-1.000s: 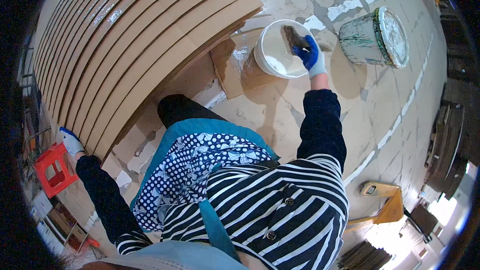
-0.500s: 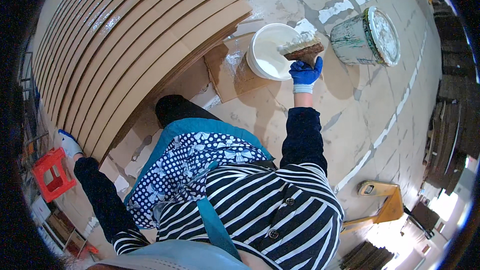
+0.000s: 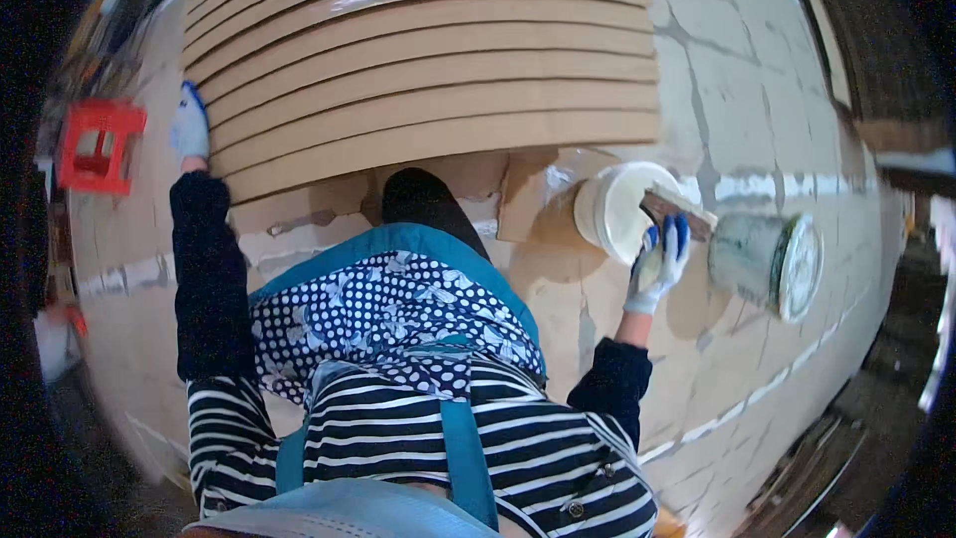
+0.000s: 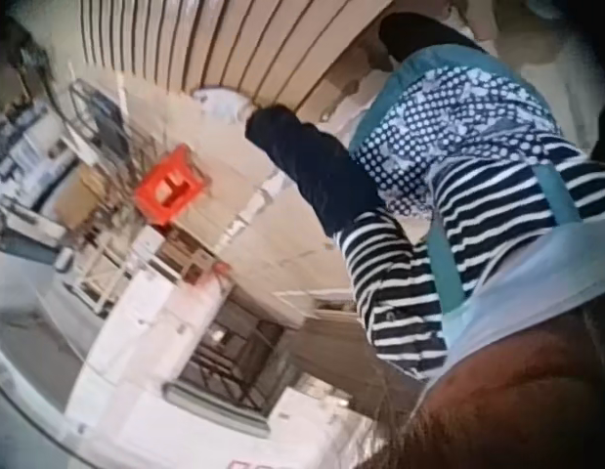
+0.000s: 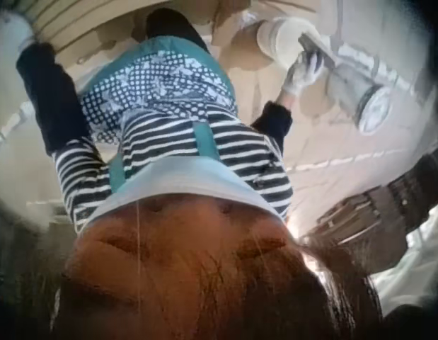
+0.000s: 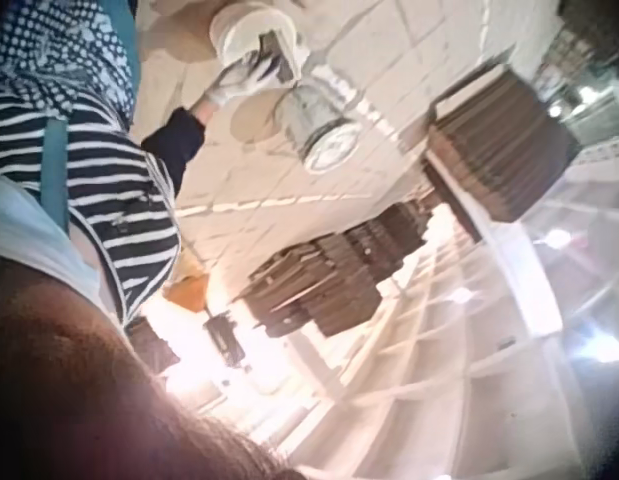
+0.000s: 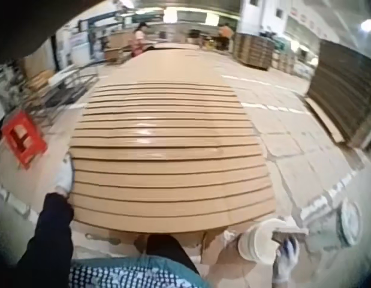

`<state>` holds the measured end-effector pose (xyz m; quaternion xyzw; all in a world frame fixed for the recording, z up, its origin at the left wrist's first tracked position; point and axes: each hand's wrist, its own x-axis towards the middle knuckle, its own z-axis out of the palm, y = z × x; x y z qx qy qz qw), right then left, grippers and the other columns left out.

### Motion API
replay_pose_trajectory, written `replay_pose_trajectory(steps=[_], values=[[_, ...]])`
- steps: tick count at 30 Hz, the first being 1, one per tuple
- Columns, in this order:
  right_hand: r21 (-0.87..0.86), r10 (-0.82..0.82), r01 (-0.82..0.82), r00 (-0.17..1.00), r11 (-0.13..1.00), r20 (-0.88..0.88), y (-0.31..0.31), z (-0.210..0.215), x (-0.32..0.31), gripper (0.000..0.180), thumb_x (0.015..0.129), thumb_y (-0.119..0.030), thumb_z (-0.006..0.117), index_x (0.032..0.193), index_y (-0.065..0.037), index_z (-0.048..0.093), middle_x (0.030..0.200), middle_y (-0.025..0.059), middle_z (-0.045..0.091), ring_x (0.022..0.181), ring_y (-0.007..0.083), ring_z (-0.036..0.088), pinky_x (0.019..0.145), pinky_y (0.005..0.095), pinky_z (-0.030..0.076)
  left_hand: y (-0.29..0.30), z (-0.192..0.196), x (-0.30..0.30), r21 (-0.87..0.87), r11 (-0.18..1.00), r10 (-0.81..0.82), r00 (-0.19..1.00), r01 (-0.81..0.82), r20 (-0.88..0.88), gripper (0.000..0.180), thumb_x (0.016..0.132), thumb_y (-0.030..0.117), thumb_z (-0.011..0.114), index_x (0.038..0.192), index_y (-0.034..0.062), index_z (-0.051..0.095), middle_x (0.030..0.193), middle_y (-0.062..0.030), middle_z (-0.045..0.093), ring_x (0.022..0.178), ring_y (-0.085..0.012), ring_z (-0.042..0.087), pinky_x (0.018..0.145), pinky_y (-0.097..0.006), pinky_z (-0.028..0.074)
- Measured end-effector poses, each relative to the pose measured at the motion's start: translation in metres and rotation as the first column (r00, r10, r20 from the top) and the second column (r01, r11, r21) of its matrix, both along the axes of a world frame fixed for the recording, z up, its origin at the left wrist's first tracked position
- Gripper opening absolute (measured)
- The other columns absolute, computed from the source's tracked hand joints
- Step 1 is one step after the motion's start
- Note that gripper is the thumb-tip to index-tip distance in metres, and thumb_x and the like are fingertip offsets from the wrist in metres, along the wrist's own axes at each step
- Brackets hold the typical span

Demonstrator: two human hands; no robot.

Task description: Applying glue or a protective coating to a set of wooden slats using a hand brush.

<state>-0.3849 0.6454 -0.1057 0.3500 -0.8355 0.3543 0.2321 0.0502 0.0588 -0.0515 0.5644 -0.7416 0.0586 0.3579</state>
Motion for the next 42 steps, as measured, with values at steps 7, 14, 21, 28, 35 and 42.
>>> replay_pose_trajectory(steps=[7, 14, 21, 28, 35, 42], values=[[-0.093, 0.42, -0.417, 0.907, 0.904, 0.022, -0.144, 0.159, 0.085, 0.027, 0.078, -0.004, 0.062, 0.104, -0.001, 0.058, 0.111, 0.0154, 0.056, 0.103, 0.0266, 0.053, 0.09, 0.0328, 0.04, 0.015, 0.018, -0.013, 0.536, 0.789, 0.319, 0.946, -0.299, 0.057, 0.074, 0.082, 0.065, 0.026, 0.108, 0.0028, 0.057, 0.108, -0.0239, 0.055, 0.103, -0.0385, 0.052, 0.088, -0.044, 0.038], [-0.291, 0.72, -0.673, 0.536, 0.68, 0.442, -0.309, 0.158, 0.149, 0.013, 0.08, -0.008, 0.061, 0.089, 0.002, 0.061, 0.083, 0.0104, 0.061, 0.07, 0.0158, 0.055, 0.065, 0.0279, 0.044, 0.016, 0.006, -0.008, 0.459, 0.846, 0.342, 0.937, -0.272, -0.075, 0.071, 0.08, 0.065, 0.033, 0.097, 0.0024, 0.062, 0.096, -0.0231, 0.061, 0.095, -0.0386, 0.056, 0.081, -0.043, 0.043], [-0.025, 0.724, -0.744, 0.641, 0.668, 0.256, -0.355, 0.131, 0.173, 0.021, 0.075, -0.019, 0.067, 0.07, 0.0, 0.06, 0.056, 0.0103, 0.057, 0.049, 0.0167, 0.056, 0.049, 0.0307, 0.042, 0.015, 0.007, -0.004, 0.467, 0.859, 0.288, 0.952, -0.21, -0.101, 0.071, 0.078, 0.068, 0.034, 0.097, 0.0051, 0.06, 0.095, -0.0213, 0.061, 0.092, -0.0366, 0.057, 0.081, -0.041, 0.041], [-0.134, 0.76, -0.757, 0.595, 0.639, 0.261, -0.401, 0.161, 0.16, 0.026, 0.076, -0.02, 0.068, 0.074, 0.005, 0.06, 0.059, 0.0101, 0.057, 0.054, 0.0101, 0.051, 0.051, 0.0255, 0.04, 0.015, 0.008, 0.005, 0.462, 0.859, 0.309, 0.943, -0.22, -0.126, 0.068, 0.078, 0.067, 0.036, 0.087, 0.0042, 0.06, 0.087, -0.0213, 0.062, 0.084, -0.0372, 0.058, 0.076, -0.043, 0.042], [0.038, 0.714, -0.715, 0.699, 0.698, 0.025, -0.447, 0.137, 0.161, 0.03, 0.077, -0.024, 0.064, 0.062, 0.001, 0.056, 0.056, 0.0137, 0.057, 0.047, 0.0236, 0.056, 0.048, 0.0331, 0.043, 0.018, 0.012, -0.003, 0.454, 0.875, 0.276, 0.942, -0.164, -0.191, 0.066, 0.078, 0.063, 0.04, 0.087, 0.0009, 0.059, 0.087, -0.0234, 0.061, 0.086, -0.0376, 0.058, 0.075, -0.044, 0.043], [0.016, 0.801, -0.88, 0.439, 0.475, 0.407, -0.397, 0.148, 0.195, 0.025, 0.077, -0.023, 0.064, 0.071, 0.0, 0.058, 0.053, 0.0121, 0.055, 0.047, 0.0265, 0.056, 0.047, 0.0326, 0.043, 0.02, 0.009, -0.002, 0.434, 0.88, 0.297, 0.936, -0.192, -0.19, 0.066, 0.077, 0.063, 0.042, 0.088, 0.0007, 0.059, 0.087, -0.0234, 0.061, 0.085, -0.0367, 0.058, 0.074, -0.044, 0.044]])
